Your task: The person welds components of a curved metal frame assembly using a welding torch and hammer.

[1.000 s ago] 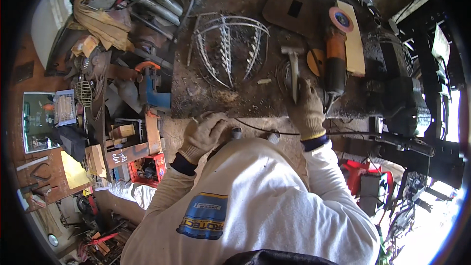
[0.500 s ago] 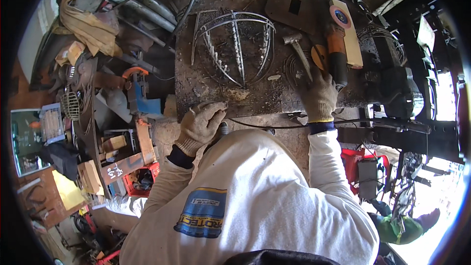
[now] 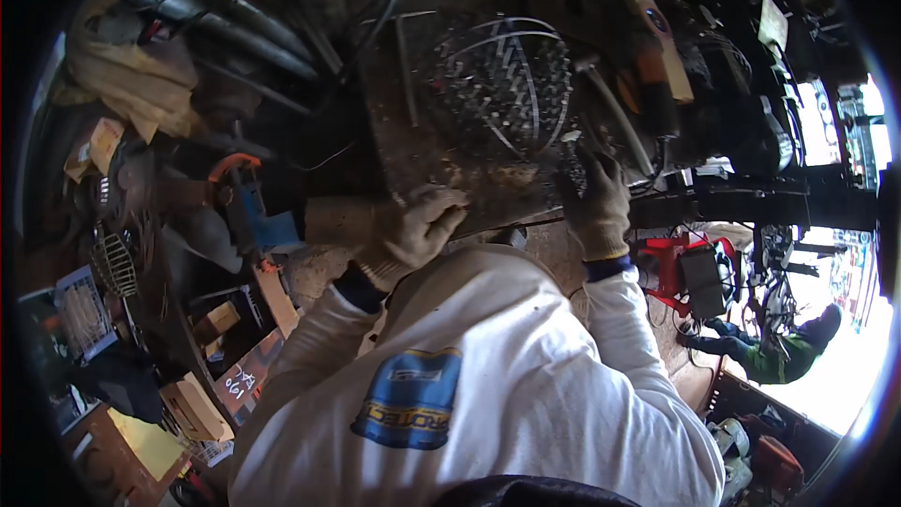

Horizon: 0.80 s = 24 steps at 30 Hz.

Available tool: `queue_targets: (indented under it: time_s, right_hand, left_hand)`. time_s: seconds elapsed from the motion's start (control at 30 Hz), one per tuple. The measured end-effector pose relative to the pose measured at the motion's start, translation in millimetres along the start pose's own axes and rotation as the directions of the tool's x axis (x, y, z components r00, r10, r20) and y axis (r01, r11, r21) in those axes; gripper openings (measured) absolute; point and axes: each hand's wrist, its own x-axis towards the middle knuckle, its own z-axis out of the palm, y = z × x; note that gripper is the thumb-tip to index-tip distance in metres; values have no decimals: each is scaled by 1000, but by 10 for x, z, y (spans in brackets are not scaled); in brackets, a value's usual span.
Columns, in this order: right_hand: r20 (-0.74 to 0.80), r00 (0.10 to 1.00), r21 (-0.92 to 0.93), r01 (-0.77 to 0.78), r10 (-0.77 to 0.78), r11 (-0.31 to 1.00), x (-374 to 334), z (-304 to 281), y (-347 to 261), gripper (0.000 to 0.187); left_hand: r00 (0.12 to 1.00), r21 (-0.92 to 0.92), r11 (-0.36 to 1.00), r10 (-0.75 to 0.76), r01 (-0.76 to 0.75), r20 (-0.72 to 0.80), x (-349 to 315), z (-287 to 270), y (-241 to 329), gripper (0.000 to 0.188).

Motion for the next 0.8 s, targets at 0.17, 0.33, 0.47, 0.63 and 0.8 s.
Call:
queue_targets:
  time_s: [0.17, 0.33, 0.47, 0.63, 0.8]
  right_hand:
    - [20, 999, -22, -32, 32, 999, -249, -7, -138, 42]
    - [47, 998, -36, -41, 43, 998, -278, -4, -179, 37]
    - [62, 996, -1, -69, 69, 998, -141, -52, -223, 36]
    - [-10, 994, 260, -101, 107, 960, -72, 170, 101, 40]
    - [-429, 868, 471, -21, 249, 882, -531, 124, 719, 45]
  left_hand:
    - [998, 47, 999, 1, -3, 55, 56, -97, 63, 17]
    - [997, 78, 995, 59, -63, 48, 96, -142, 100, 16]
    - [993, 69, 991, 108, -111, 45, 132, -119, 59, 16]
    - [987, 114, 982, 141, -149, 74, 119, -109, 16, 15]
    - [979, 241, 958, 118, -157, 168, 142, -107, 112, 15]
